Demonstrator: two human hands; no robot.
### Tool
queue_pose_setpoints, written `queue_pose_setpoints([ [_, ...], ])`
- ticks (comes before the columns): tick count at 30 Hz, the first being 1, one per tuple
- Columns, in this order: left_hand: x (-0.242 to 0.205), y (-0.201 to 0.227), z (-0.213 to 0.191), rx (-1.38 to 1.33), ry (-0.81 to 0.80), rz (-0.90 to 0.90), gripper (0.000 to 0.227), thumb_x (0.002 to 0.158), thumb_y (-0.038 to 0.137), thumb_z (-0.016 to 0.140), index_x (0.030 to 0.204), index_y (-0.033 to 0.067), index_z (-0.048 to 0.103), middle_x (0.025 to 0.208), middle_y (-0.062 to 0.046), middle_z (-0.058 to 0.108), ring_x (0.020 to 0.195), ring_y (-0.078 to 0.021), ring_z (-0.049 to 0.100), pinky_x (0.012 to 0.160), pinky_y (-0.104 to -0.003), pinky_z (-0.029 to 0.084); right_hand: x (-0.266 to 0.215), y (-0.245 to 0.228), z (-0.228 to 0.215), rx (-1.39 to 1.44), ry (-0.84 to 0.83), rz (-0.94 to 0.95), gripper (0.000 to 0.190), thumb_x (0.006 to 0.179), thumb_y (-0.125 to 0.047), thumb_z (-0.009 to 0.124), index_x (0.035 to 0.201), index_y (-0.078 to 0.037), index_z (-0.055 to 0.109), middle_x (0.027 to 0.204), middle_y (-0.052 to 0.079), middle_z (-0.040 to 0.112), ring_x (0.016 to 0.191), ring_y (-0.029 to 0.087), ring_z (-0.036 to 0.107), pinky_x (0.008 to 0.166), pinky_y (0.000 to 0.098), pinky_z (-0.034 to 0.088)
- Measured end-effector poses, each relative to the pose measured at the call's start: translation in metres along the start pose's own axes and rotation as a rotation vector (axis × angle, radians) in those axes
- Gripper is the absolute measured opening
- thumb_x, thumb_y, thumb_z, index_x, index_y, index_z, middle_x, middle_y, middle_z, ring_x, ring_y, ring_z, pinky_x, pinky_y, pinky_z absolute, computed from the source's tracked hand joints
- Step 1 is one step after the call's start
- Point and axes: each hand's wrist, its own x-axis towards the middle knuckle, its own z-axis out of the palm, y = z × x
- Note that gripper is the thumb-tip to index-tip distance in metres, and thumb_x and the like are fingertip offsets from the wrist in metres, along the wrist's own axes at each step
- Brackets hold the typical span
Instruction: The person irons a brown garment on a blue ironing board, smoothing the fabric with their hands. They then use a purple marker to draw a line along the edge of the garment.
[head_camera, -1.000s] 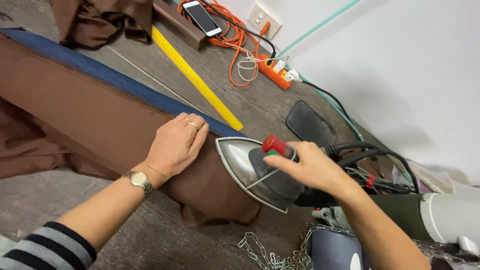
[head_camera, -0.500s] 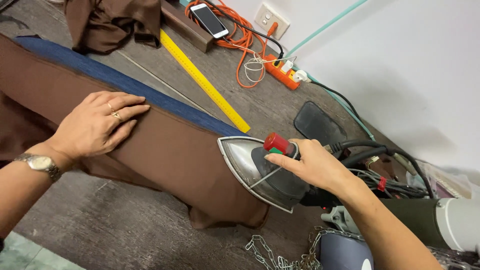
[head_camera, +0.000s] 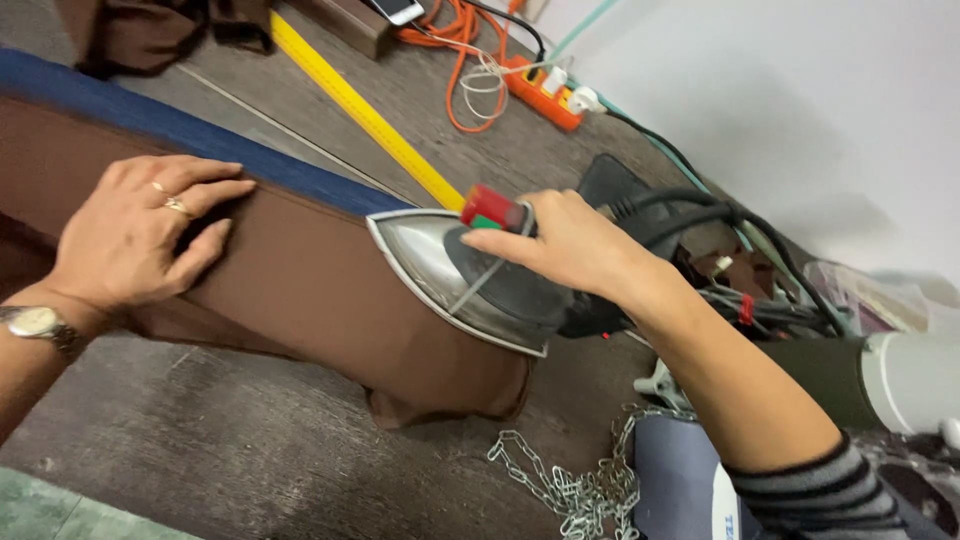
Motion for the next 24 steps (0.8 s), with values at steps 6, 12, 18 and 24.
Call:
queue_pose_setpoints([
  [6, -0.005, 0.0, 0.003, 0.022, 0.012, -0.015, 0.039, 0.095, 0.027, 0.054, 0.13, 0.0137, 0.064, 0.134, -0.005, 0.064, 0.122, -0.0295, 0.06, 0.106, -0.045, 0.043, 0.005, -0.009, -0.002, -0.044, 0.008, -0.014, 0.062, 0.08, -0.071, 0.055, 0.072, -0.009, 0.049, 0.068, 0.006, 0.056, 0.061, 0.026, 0.05, 0.057, 0.0391, 0.033],
  [12, -0.007, -0.004, 0.004, 0.032, 0.002, -0.006, 0.04, 0.095, 0.025, 0.054, 0.132, 0.0126, 0.064, 0.136, -0.005, 0.063, 0.122, -0.0293, 0.06, 0.107, -0.045, 0.043, 0.01, -0.017, -0.005, -0.048, -0.003, -0.014, 0.068, 0.08, -0.073, 0.056, 0.066, -0.01, 0.038, 0.062, 0.004, 0.048, 0.057, 0.023, 0.041, 0.054, 0.0394, 0.029],
  [18, -0.01, -0.005, 0.007, 0.021, 0.046, 0.007, 0.036, 0.097, 0.02, 0.06, 0.131, 0.0104, 0.067, 0.136, -0.006, 0.067, 0.122, -0.0278, 0.062, 0.107, -0.042, 0.044, 0.014, -0.02, -0.01, 0.005, -0.006, 0.005, 0.069, 0.08, -0.074, 0.055, 0.069, -0.01, 0.032, 0.064, 0.001, 0.039, 0.054, 0.018, 0.031, 0.05, 0.0371, 0.024],
  [24, -0.012, -0.011, 0.015, -0.009, 0.1, 0.033, 0.035, 0.097, 0.017, 0.062, 0.13, 0.0083, 0.068, 0.137, -0.01, 0.069, 0.121, -0.0298, 0.066, 0.105, -0.042, 0.044, 0.022, -0.015, -0.013, 0.057, -0.009, -0.013, 0.07, 0.085, -0.069, 0.059, 0.064, -0.01, 0.026, 0.046, 0.005, 0.036, 0.036, 0.019, 0.035, 0.04, 0.0347, 0.025],
])
